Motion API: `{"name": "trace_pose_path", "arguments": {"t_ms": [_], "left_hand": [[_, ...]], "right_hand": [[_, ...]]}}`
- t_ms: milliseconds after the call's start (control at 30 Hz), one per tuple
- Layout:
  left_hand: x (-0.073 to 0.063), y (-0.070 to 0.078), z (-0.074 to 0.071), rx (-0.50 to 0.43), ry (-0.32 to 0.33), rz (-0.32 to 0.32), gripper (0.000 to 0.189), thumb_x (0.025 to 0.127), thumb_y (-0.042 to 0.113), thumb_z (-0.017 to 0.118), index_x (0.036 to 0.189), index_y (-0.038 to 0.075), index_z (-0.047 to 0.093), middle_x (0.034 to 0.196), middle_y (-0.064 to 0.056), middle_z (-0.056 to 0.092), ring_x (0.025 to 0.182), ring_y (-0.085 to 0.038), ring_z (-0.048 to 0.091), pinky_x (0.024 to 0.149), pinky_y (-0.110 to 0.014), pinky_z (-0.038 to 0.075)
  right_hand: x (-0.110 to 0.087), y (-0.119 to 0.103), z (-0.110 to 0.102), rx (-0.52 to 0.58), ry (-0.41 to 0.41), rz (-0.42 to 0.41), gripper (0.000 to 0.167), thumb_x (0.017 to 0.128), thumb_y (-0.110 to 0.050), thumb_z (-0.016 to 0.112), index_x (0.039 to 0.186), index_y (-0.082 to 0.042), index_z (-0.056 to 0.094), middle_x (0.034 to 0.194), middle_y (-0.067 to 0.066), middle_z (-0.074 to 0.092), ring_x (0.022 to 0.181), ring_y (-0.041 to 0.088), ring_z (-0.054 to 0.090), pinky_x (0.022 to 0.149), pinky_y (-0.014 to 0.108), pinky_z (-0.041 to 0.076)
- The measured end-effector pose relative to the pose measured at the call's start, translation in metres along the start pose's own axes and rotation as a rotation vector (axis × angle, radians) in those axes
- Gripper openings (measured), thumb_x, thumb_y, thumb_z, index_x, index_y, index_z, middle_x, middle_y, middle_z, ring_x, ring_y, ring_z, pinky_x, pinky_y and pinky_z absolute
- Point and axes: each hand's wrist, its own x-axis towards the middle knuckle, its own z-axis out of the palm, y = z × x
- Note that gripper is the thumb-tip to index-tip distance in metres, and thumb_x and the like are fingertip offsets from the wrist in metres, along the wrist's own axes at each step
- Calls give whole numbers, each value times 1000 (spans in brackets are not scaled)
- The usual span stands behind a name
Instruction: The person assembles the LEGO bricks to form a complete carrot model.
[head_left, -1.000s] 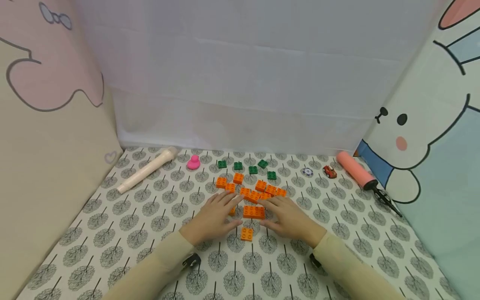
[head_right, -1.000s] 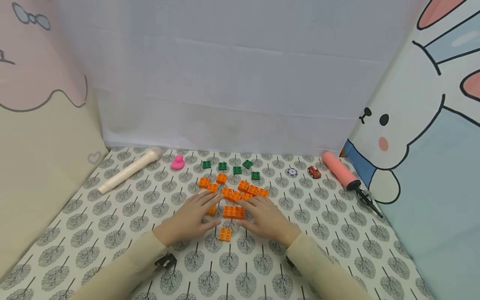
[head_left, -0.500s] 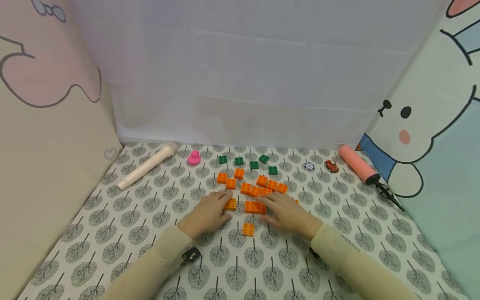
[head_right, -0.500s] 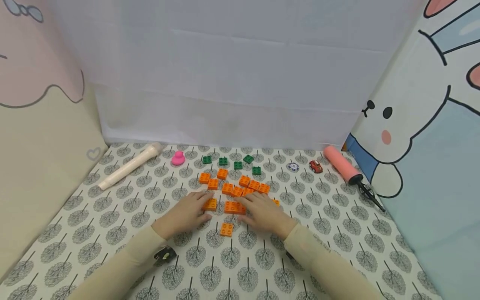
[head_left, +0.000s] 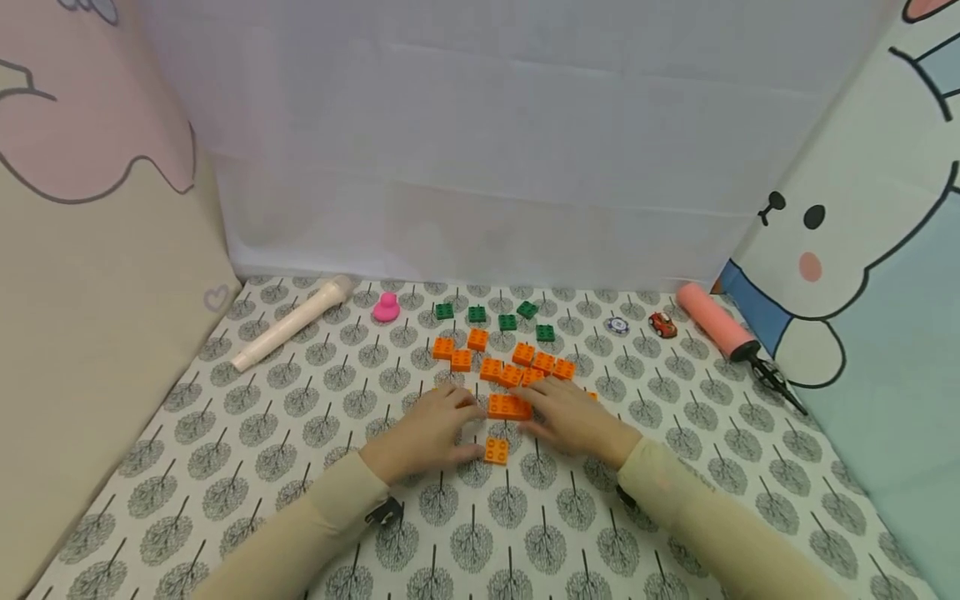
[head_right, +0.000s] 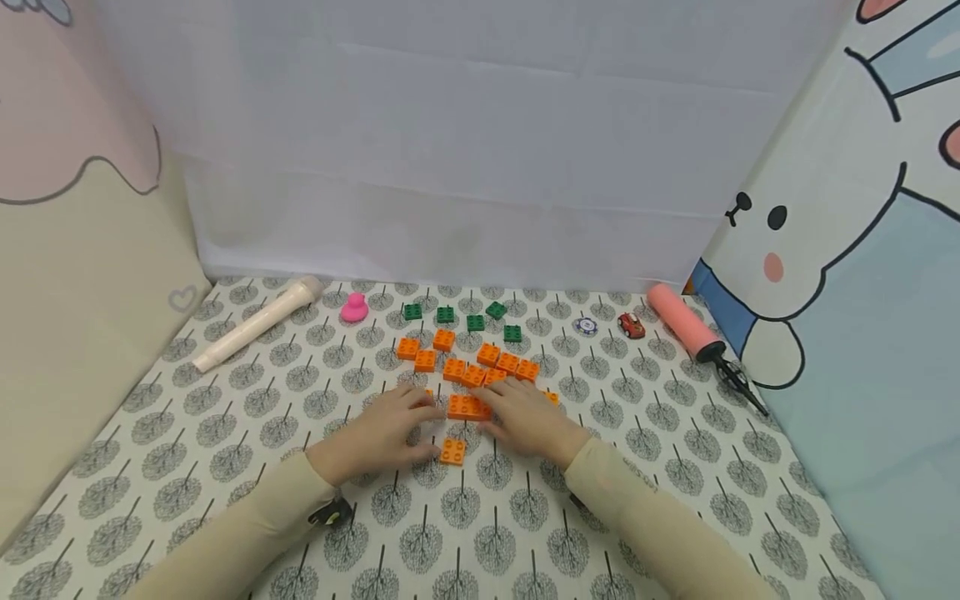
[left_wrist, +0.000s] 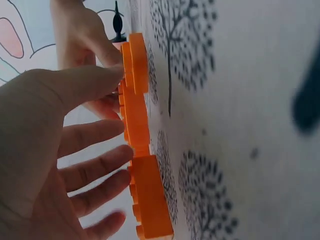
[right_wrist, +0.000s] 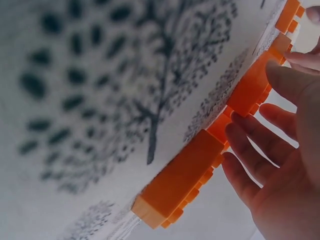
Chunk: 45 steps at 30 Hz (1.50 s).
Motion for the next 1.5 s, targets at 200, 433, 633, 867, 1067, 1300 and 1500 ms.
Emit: {"name": "trace_pose_path", "arguments": {"t_ms": [200,433,633,867,1067,1300,1500], "left_hand": [[-2,6,0,28,-12,2,58,83,58,71,125,19,68,120,1,59,117,-21,48,111,-52,33],[1,14,1,10,-63,37,43,88,51,69,119,21,70,118,4,63,116,-21,53,110,-50,37],[2,16,4,42,-71,52,38,90,47,69,118,21,71,115,4,64,115,-20,55,106,-47,41],[4,18,7,50,-65,46,40,88,49,71,117,21,71,114,4,66,113,-19,56,105,-46,43],[3,18,9,50,-66,34,40,88,48,71,117,21,71,115,5,66,114,-19,56,105,-45,43],[2,18,10,47,-68,29,39,88,48,71,116,21,71,114,5,65,113,-19,56,104,-45,43],[2,18,9,33,-57,32,39,87,48,72,116,21,71,115,5,66,111,-18,56,102,-45,44]], "right_hand": [[4,1,-3,3,-3,-1,53,95,-35,67,140,-9,56,130,11,62,120,30,58,105,49,44],[7,2,-4,-5,-13,4,52,95,-34,67,138,-7,57,130,13,62,119,31,58,104,48,45],[5,2,-4,12,-5,-8,49,95,-30,68,136,-4,59,127,14,63,117,31,60,102,48,47],[4,1,-2,14,-8,-9,48,95,-28,68,134,-2,60,125,15,64,111,30,63,96,45,51],[3,1,-2,61,-12,-3,48,95,-26,67,134,1,59,126,17,63,110,30,63,94,43,53],[1,2,-2,128,-10,42,46,95,-27,67,133,-2,61,129,16,62,114,30,62,99,45,51],[-4,0,-8,128,17,47,46,95,-28,68,133,-3,61,128,14,63,113,29,63,98,45,52]]}}
